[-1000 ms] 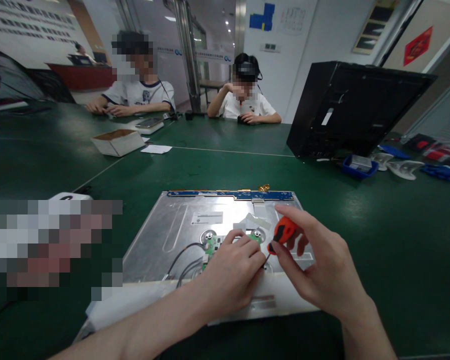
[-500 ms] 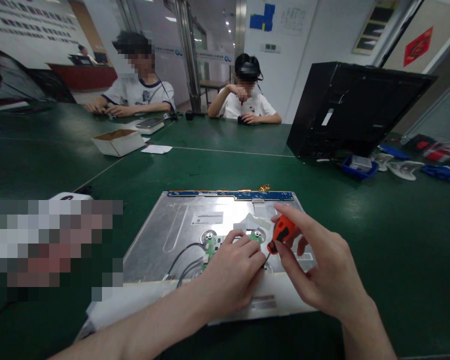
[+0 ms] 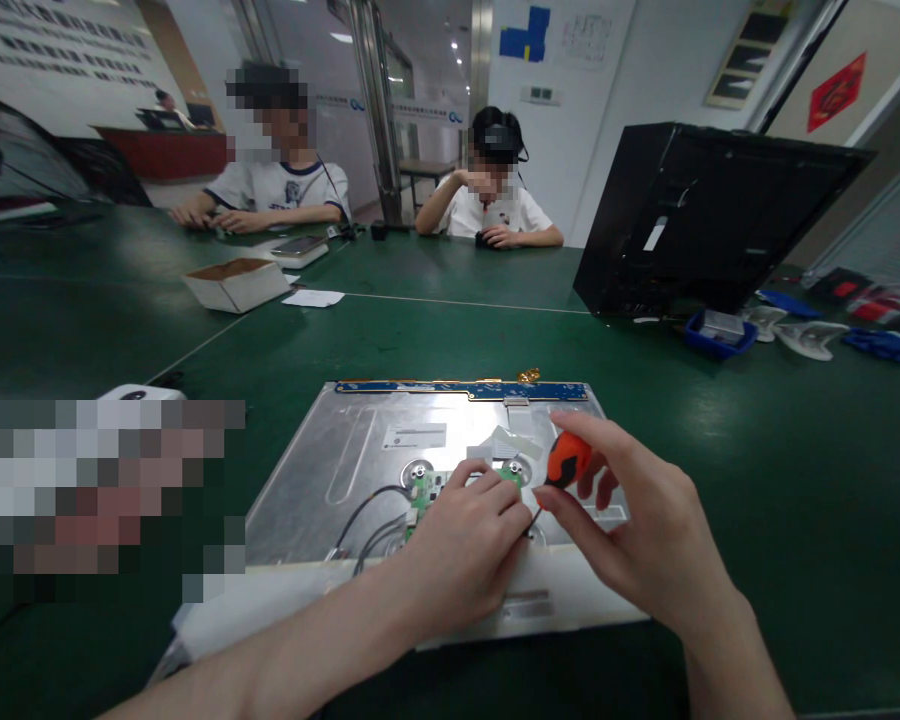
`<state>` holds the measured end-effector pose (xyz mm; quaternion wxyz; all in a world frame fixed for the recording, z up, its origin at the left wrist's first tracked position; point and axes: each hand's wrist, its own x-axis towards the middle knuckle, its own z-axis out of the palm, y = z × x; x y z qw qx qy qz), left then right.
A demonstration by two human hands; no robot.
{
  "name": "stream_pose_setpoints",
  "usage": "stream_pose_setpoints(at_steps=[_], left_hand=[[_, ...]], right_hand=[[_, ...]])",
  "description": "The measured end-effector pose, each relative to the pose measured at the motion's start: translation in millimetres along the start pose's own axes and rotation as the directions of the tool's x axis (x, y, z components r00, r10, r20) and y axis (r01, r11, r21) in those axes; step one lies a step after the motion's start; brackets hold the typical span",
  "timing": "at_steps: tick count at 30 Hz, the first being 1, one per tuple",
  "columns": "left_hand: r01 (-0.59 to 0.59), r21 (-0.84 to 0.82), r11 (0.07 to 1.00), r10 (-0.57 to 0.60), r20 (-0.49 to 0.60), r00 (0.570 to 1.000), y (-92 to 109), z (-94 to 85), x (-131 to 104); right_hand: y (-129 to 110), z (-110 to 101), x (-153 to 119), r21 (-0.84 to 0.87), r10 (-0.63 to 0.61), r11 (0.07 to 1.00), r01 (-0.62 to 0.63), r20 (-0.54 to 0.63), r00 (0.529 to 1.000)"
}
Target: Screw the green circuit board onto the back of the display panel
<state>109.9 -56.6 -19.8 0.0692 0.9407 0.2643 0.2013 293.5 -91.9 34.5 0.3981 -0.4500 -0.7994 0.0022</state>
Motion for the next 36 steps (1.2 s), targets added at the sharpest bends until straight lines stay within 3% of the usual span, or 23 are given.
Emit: stream_pose_setpoints(at_steps=[36], left_hand=[[0.009, -0.016, 1.000, -0.009, 0.046, 0.999, 0.5, -2.3, 1.3]], right_hand=[[-1.1, -0.5, -0.7, 0.024, 0.005, 1.000, -0.006, 0.026, 1.000]])
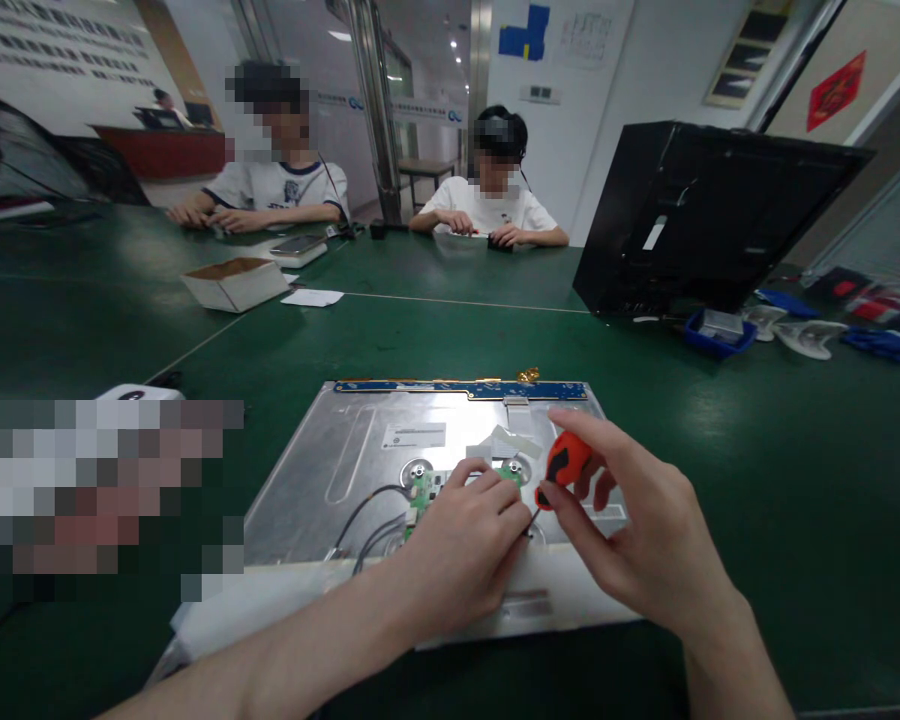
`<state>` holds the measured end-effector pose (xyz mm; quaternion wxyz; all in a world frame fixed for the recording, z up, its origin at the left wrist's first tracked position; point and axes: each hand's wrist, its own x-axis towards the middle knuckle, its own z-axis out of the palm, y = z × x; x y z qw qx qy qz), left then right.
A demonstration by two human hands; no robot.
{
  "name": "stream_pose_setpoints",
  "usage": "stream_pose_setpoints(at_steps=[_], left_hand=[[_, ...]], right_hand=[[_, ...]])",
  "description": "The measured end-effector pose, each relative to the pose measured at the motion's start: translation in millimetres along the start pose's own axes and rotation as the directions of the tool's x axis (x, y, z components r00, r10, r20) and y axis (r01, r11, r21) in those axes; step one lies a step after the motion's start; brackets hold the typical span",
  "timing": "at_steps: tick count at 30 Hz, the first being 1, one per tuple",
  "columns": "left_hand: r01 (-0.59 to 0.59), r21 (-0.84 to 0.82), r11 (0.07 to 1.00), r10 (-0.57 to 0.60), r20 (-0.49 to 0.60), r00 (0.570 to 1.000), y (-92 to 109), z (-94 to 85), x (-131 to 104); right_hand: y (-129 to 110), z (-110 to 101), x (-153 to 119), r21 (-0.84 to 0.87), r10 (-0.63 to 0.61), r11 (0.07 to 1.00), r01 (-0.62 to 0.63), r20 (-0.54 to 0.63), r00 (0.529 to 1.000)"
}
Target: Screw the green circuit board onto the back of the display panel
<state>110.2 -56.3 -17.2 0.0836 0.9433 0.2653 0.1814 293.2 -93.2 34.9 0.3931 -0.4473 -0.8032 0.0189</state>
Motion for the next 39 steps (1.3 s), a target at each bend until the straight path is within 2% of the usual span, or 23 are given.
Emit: stream_pose_setpoints(at_steps=[6, 15, 28, 39], left_hand=[[-0.011, 0.022, 1.000, 0.011, -0.011, 1.000, -0.9, 0.1, -0.2], [-0.004, 0.037, 0.999, 0.005, -0.020, 1.000, -0.1, 0.8, -1.0], [-0.010, 0.034, 0.999, 0.011, -0.027, 1.000, -0.4, 0.9, -0.4], [-0.009, 0.033, 0.999, 0.009, -0.022, 1.000, -0.5, 1.4, -1.0]], right_hand=[[0.6, 0.2, 0.6, -0.030, -0.015, 0.999, 0.015, -0.005, 1.000], [-1.1, 0.1, -0.6, 0.030, 0.000, 1.000, 0.000, 0.025, 1.000], [1.2, 0.6, -0.3, -0.039, -0.017, 0.999, 0.017, -0.004, 1.000], [-0.9, -0.5, 0.8, 0.006, 0.005, 1.000, -0.005, 0.019, 1.000]])
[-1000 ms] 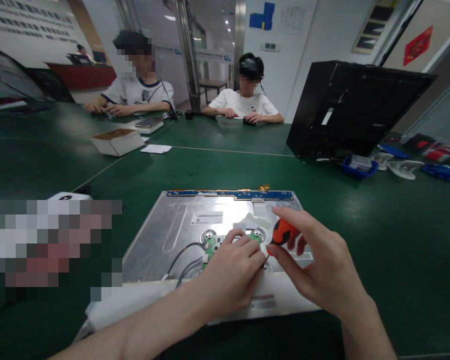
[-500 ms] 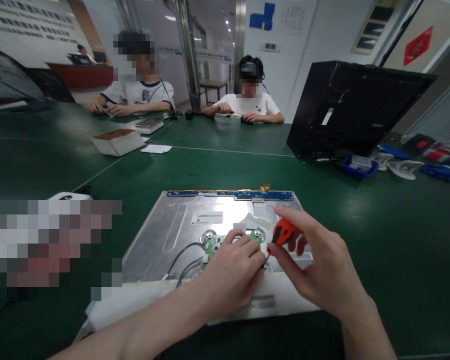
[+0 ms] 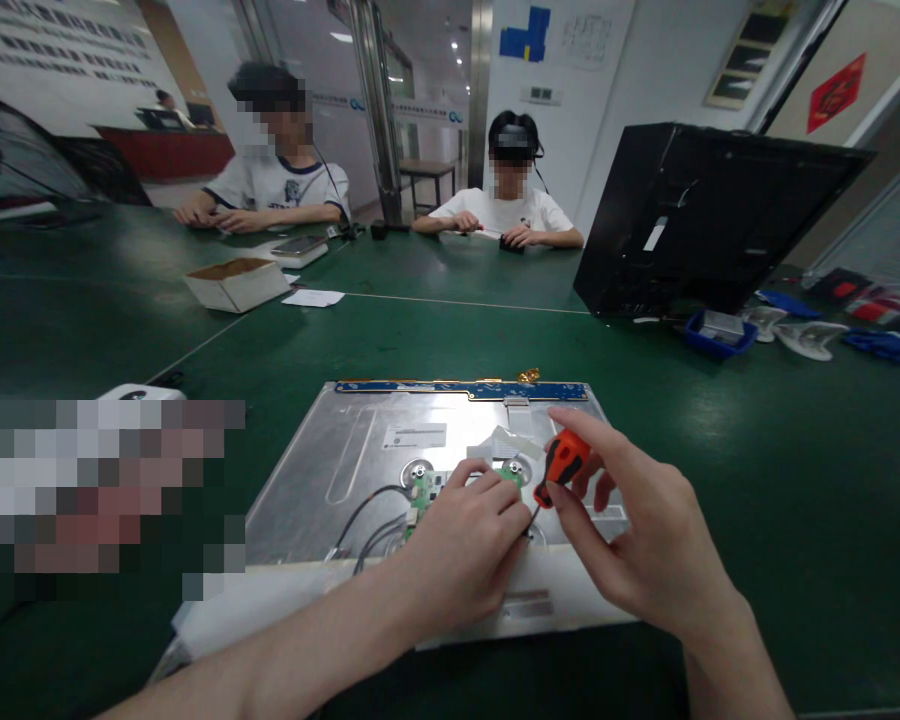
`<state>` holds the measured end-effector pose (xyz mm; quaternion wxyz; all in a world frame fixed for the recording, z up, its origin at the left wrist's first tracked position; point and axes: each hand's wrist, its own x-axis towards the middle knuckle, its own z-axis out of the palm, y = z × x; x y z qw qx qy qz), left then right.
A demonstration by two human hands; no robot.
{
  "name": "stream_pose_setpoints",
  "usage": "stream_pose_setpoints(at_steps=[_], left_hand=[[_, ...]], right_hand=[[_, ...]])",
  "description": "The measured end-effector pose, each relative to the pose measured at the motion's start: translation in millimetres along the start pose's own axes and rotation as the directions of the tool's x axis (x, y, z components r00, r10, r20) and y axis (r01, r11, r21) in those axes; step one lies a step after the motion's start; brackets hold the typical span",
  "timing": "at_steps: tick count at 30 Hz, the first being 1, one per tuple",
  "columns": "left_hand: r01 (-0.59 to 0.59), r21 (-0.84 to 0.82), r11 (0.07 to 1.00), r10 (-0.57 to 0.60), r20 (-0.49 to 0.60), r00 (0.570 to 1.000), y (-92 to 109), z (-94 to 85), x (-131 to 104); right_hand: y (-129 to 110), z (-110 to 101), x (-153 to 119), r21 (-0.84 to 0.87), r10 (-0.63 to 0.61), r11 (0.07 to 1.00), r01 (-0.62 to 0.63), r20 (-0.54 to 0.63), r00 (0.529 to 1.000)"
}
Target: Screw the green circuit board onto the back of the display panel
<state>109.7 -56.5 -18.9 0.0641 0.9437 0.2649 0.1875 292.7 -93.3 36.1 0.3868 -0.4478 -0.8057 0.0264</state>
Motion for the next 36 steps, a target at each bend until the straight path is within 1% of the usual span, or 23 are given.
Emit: stream_pose_setpoints(at_steps=[4, 10, 17, 30, 36], left_hand=[[-0.003, -0.015, 1.000, 0.003, -0.010, 1.000, 0.0, 0.3, 0.0], [-0.004, -0.029, 1.000, 0.004, 0.001, 1.000, -0.4, -1.0, 0.4], [0.007, -0.030, 1.000, -0.007, 0.011, 1.000, 0.0, -1.3, 0.5], [0.000, -0.022, 1.000, 0.000, 0.015, 1.000, -1.7, 1.5, -0.3], [0.004, -0.019, 1.000, -0.004, 0.012, 1.000, -0.4, -0.3, 0.3]], right_hand=[[-0.1, -0.4, -0.8, -0.028, -0.013, 1.000, 0.013, -0.012, 1.000], [-0.2, -0.5, 0.3, -0.016, -0.032, 0.999, 0.031, -0.009, 0.999], [2.0, -0.1, -0.1, -0.015, -0.009, 1.000, 0.009, -0.002, 1.000], [0.4, 0.3, -0.7, 0.007, -0.002, 1.000, 0.002, -0.016, 1.000], [1.0, 0.2, -0.3, 0.009, -0.005, 1.000, 0.005, -0.017, 1.000]])
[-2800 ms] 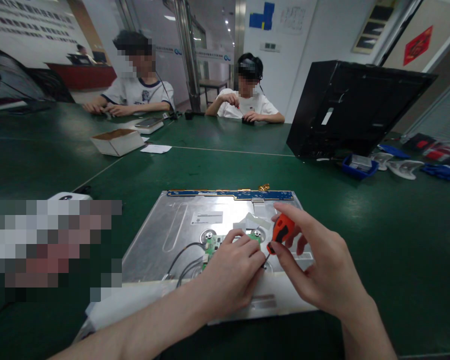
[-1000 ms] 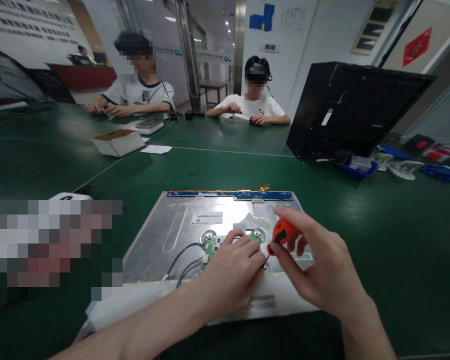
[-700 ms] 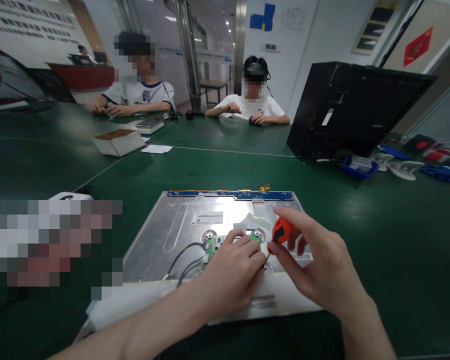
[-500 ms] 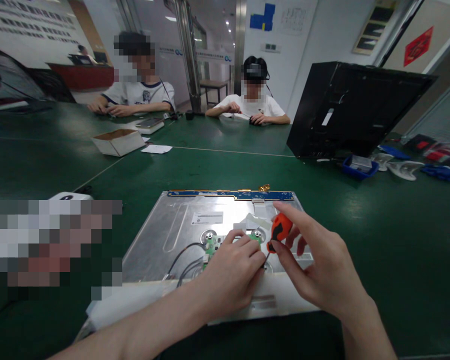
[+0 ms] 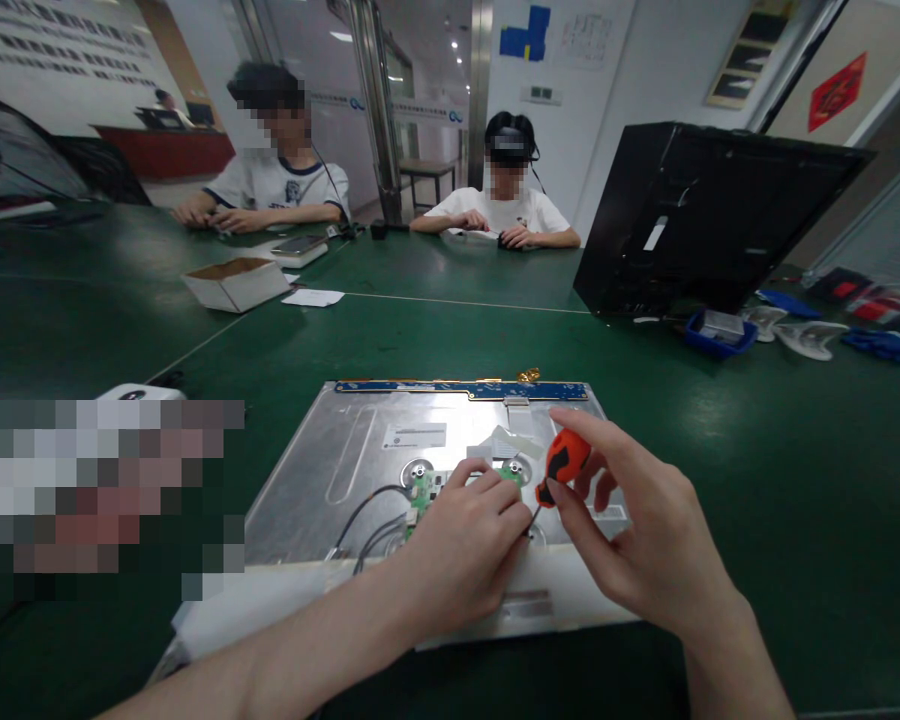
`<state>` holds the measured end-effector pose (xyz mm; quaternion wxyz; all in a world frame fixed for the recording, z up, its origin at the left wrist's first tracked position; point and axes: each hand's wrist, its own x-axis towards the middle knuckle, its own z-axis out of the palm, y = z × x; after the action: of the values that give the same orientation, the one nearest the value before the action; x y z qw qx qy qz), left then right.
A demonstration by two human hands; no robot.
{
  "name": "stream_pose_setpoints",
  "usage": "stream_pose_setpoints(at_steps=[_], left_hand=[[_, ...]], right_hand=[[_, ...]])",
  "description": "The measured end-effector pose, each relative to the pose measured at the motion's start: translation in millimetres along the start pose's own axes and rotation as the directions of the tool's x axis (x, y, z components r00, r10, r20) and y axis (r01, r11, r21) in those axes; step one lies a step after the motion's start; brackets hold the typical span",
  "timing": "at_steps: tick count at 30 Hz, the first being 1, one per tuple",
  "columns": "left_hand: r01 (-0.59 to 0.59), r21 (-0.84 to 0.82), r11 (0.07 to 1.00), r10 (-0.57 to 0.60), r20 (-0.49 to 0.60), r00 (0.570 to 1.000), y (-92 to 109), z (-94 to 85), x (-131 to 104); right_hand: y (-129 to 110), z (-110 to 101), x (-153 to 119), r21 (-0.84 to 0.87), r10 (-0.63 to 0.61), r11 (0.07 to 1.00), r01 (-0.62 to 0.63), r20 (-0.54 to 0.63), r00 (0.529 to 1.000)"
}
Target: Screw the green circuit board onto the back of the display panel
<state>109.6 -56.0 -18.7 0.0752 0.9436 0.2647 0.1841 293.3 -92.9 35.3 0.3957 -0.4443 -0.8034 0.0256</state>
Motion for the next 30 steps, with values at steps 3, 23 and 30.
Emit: stream_pose_setpoints(at_steps=[3, 23, 30], left_hand=[[0.004, -0.006, 1.000, -0.004, -0.003, 1.000, 0.6, -0.6, 0.2], [-0.015, 0.031, 0.999, 0.016, -0.030, 0.999, -0.4, 0.8, -0.6], [-0.004, 0.021, 1.000, 0.005, -0.014, 1.000, 0.2, 0.2, -0.4]], right_hand=[[0.5, 0.7, 0.0, -0.002, 0.004, 1.000, -0.004, 0.004, 1.000], [1.5, -0.4, 0.7, -0.051, -0.009, 0.999, 0.006, -0.056, 0.998], [-1.0, 0.1, -0.7, -0.033, 0.010, 0.999, -0.012, -0.045, 0.999]])
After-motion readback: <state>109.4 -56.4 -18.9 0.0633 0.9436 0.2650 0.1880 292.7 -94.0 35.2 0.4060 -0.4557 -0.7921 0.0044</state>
